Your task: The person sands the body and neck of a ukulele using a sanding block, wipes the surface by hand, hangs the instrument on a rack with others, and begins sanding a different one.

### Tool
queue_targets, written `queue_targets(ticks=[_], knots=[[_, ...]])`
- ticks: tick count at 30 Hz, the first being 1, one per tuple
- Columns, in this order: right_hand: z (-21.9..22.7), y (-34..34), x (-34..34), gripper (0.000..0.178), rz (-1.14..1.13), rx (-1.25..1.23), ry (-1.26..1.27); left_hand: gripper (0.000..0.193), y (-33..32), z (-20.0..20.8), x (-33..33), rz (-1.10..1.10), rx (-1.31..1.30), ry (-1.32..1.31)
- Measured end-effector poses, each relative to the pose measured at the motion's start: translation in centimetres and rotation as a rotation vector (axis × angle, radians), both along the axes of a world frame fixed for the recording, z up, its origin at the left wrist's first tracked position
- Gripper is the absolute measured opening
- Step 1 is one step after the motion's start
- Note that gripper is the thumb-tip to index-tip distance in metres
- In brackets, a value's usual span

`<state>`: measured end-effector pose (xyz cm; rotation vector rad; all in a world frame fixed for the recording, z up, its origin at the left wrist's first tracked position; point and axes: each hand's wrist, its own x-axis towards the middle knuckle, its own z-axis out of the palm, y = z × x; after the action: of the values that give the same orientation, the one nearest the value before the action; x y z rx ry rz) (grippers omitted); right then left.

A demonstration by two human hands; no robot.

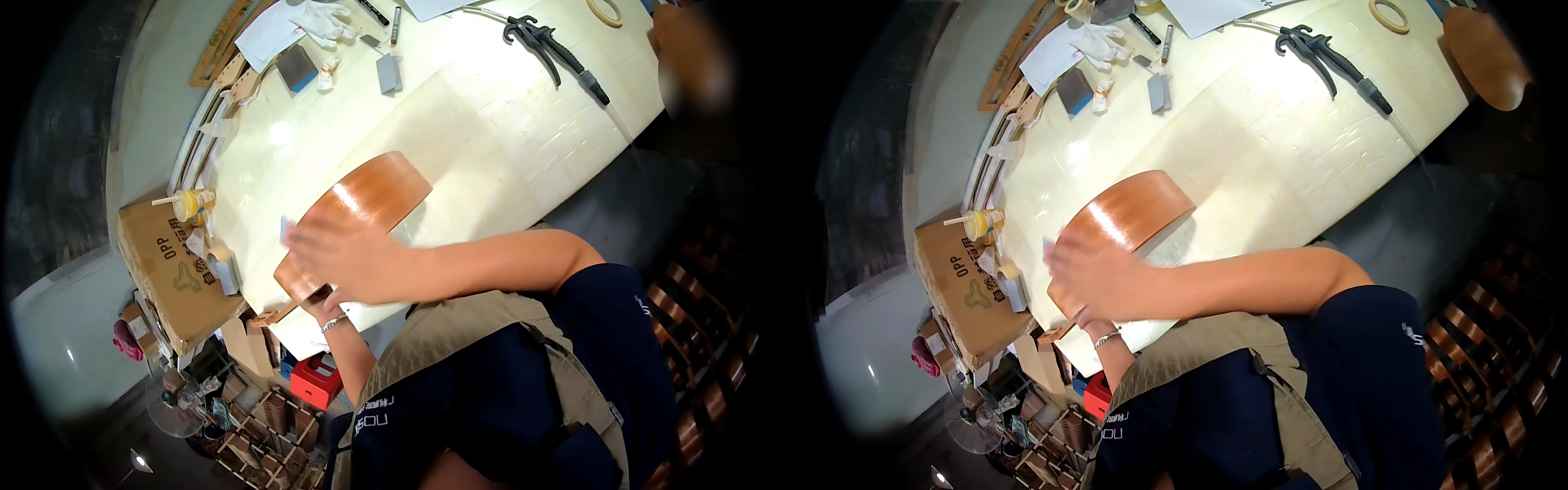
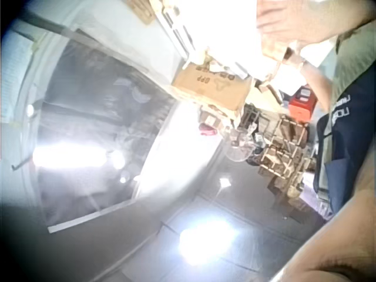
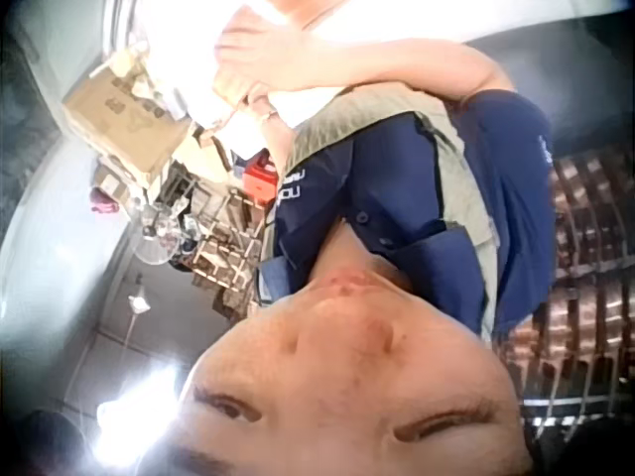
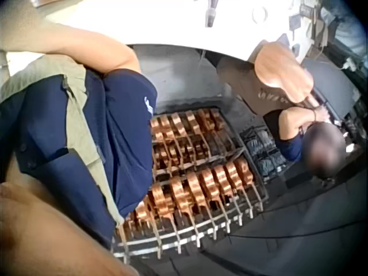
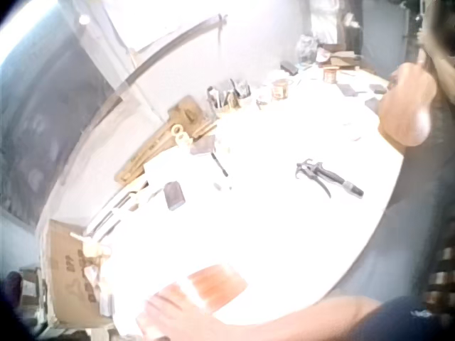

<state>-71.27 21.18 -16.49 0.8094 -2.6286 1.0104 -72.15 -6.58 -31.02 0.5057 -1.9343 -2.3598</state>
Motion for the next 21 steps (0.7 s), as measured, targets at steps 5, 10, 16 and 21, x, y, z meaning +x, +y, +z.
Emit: queue_targets(ticks=[5, 10, 16, 21], knots=[[-4.4, 7.6, 2.2, 0.066, -0.294, -0.333, -0.152, 0.042, -0.3, -0.5, -0.8, -0.008, -0.058, -0.017], [-3.4, 8.4, 2.6, 0.063, -0.181, -0.231, -0.066, 0.042, 0.2, 0.0, -1.0, 0.041, 0.087, -0.021], [-3.6, 7.8, 3.3, 0.062, -0.139, -0.483, -0.131, 0.041, -0.2, -0.4, -0.7, 0.06, 0.2, -0.021], [-4.2, 8.2, 2.4, 0.061, -0.165, -0.483, -0.063, 0.041, 0.5, -0.2, -0.8, 0.086, 0.219, -0.012]])
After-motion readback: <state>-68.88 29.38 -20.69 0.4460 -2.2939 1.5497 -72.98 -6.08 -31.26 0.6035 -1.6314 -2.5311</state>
